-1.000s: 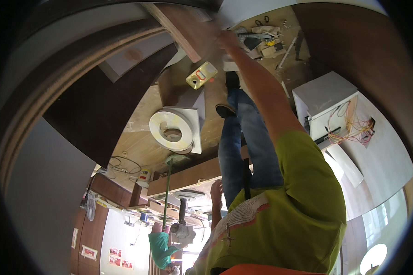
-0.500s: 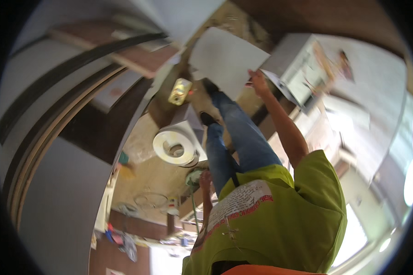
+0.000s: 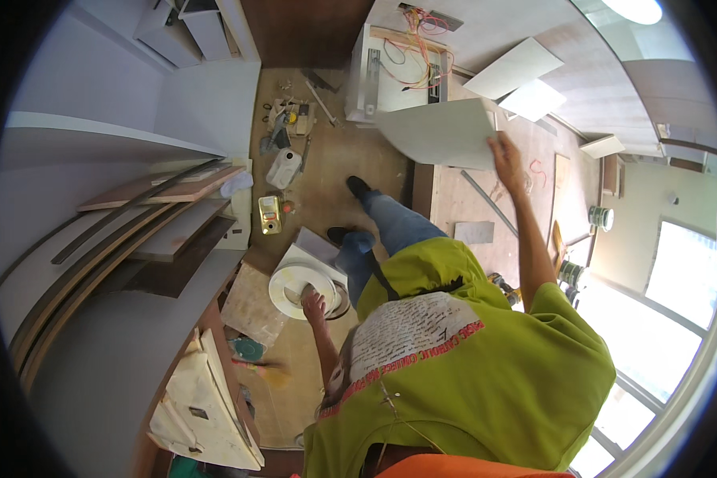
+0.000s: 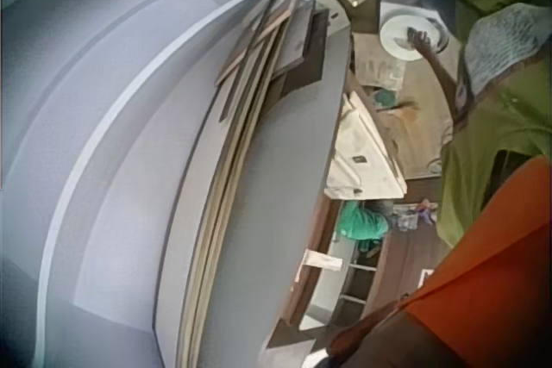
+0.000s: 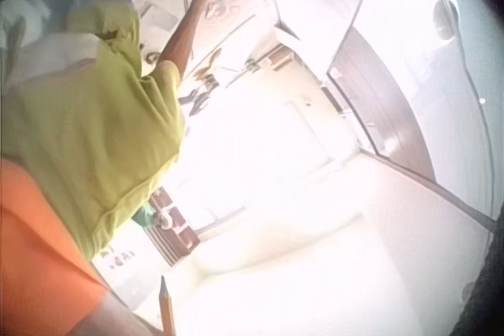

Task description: The person handles white cabinet panels and wooden frames, repeatedly lifting, positioning, and aligning them on a workbench. They move panels between the bench and floor, check fit against a frame, and adjust placement while another worker is present in the background.

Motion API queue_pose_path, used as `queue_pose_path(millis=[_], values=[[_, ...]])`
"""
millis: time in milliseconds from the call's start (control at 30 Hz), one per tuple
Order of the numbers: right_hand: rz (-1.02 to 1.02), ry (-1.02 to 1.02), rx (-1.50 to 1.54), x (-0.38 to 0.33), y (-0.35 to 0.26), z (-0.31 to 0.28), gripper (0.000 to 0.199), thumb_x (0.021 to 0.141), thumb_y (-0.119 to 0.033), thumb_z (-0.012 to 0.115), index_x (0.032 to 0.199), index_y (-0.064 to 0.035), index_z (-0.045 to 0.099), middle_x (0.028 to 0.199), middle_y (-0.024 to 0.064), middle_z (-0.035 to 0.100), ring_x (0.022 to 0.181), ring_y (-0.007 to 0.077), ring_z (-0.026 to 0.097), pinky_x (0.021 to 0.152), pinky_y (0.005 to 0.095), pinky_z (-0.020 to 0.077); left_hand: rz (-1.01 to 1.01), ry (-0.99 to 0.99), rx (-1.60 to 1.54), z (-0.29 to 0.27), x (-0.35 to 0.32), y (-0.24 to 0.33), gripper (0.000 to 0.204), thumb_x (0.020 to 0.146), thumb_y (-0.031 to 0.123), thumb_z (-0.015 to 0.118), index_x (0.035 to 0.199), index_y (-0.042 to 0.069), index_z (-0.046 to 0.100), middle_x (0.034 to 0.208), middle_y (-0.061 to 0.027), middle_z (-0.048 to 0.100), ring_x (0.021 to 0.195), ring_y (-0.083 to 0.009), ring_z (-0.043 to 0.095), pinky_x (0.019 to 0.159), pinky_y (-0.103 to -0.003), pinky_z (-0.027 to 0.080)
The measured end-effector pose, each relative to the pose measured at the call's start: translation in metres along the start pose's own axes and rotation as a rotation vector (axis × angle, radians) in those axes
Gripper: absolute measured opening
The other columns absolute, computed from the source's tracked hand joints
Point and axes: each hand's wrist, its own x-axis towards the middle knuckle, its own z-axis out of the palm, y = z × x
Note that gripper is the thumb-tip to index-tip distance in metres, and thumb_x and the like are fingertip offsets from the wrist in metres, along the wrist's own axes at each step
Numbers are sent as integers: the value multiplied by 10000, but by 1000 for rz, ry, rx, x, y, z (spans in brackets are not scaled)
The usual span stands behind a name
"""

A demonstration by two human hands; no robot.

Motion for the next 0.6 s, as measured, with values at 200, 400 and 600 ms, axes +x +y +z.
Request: queue_pose_path(millis=[200, 400, 600], values=[[-88, 184, -264, 25, 45, -126, 354, 975, -268, 556, 1189, 3, 630, 995, 273, 680, 942, 403, 676, 815, 409, 508, 44, -104, 2, 43, 3, -1, 426, 949, 315, 557, 1315, 98, 547, 1234, -92, 604, 1100, -248, 622, 980, -408, 446], [-99, 122, -314, 115, 122, -181, 368, 959, -313, 545, 1217, -61, 616, 1075, 235, 674, 1020, 410, 642, 851, 432, 490, -35, -158, 206, 77, 8, 3, 428, 991, 344, 496, 1369, 142, 487, 1284, -107, 581, 1117, -265, 612, 907, -406, 470], [-144, 25, -375, 245, 207, -165, 310, 966, -285, 525, 1211, -119, 616, 1061, 205, 687, 1004, 403, 644, 845, 462, 501, 175, -34, 189, 120, -10, 33, 421, 998, 385, 493, 1331, 128, 522, 1245, -94, 595, 1119, -258, 614, 981, -439, 434]])
